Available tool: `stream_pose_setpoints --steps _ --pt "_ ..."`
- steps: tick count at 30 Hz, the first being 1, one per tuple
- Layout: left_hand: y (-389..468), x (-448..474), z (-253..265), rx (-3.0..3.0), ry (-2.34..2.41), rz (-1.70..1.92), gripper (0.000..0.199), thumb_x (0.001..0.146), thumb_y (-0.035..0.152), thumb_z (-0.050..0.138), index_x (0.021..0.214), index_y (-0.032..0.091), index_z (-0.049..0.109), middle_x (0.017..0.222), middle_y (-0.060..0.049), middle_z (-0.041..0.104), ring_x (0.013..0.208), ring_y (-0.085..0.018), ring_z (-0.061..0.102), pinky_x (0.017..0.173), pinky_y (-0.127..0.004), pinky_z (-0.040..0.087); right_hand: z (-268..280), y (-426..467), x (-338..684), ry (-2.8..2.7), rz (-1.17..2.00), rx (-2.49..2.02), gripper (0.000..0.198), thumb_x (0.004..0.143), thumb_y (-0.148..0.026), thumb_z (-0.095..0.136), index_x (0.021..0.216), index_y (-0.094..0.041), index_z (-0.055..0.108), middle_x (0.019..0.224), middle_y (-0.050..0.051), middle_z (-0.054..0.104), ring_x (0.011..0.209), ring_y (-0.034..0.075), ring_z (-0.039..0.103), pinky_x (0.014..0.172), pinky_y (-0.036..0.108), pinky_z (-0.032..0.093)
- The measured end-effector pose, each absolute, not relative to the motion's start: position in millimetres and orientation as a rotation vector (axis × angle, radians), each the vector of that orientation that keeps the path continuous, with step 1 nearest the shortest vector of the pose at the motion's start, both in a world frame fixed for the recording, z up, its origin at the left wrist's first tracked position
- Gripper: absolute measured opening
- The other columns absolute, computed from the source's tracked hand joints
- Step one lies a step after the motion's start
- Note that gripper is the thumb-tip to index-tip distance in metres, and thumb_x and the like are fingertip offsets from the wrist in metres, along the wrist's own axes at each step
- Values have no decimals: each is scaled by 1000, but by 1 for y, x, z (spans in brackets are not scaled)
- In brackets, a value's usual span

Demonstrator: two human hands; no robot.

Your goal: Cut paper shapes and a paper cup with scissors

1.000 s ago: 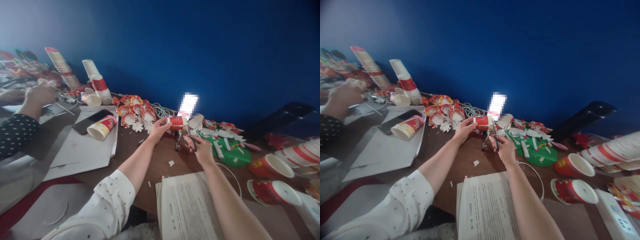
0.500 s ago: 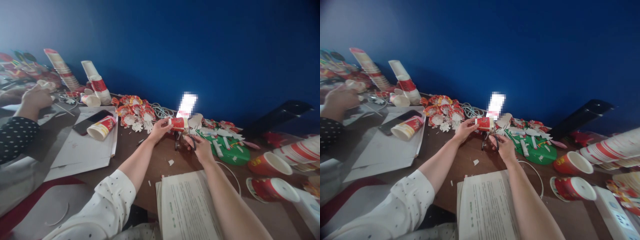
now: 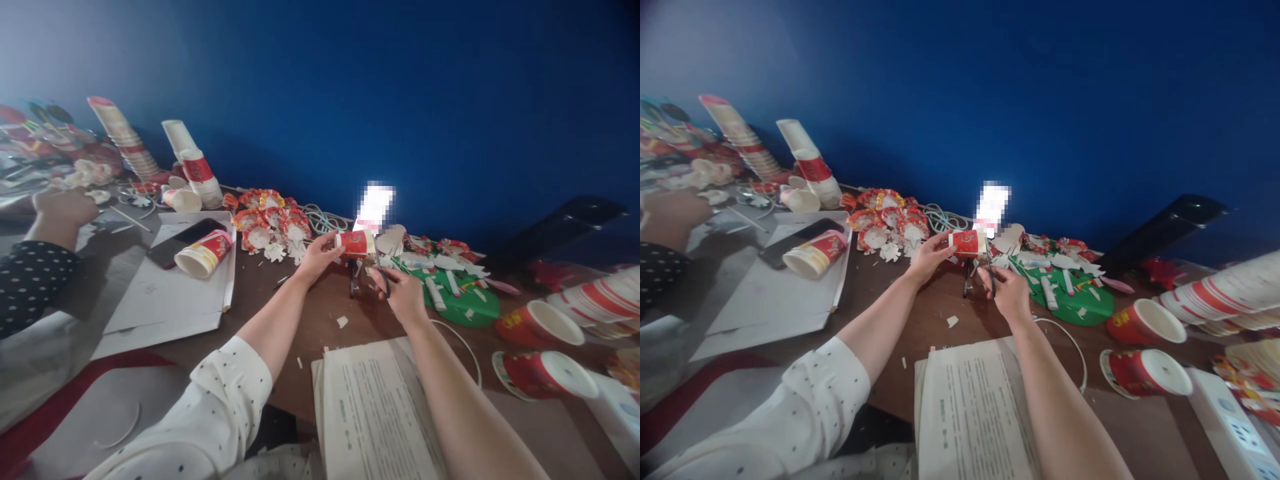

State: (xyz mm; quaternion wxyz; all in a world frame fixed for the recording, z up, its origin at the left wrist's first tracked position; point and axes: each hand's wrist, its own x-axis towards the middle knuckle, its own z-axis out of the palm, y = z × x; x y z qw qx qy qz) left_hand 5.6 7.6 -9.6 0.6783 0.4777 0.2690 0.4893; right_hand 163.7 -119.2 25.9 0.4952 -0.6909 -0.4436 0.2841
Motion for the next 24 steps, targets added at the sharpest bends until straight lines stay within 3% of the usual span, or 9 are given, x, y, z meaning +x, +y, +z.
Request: stream_pose_setpoints --steps 5,8,11,24 --pt "2 3 -4 944 626 1008 77 68 51 77 134 21 52 126 -12 63 92 -19 67 76 -34 58 21 -119 163 -1105 687 -1648 42 70 -53 74 91 -17 78 56 0 61 46 12 53 47 25 43" --pt "0 2 -1 976 715 918 70 71 68 66 123 22 59 105 -10 70 73 -18 67 58 -28 56 22 -120 160 -1140 720 -1641 46 67 -55 75 90 -16 78 56 0 62 44 12 51 45 25 43" --pt "2 3 -2 999 824 949 66 70 72 64 112 20 64 88 -8 71 62 -15 65 48 -22 49 25 -121 156 -1144 758 -1640 51 64 -57 76 91 -14 78 55 0 62 43 12 50 44 26 43" --pt "5 6 -8 1090 775 1091 60 73 58 70 116 17 63 87 -6 69 56 -11 60 49 -22 46 22 -120 153 -1132 730 -1643 53 63 -59 76 93 -15 77 57 3 65 45 15 54 46 28 47"
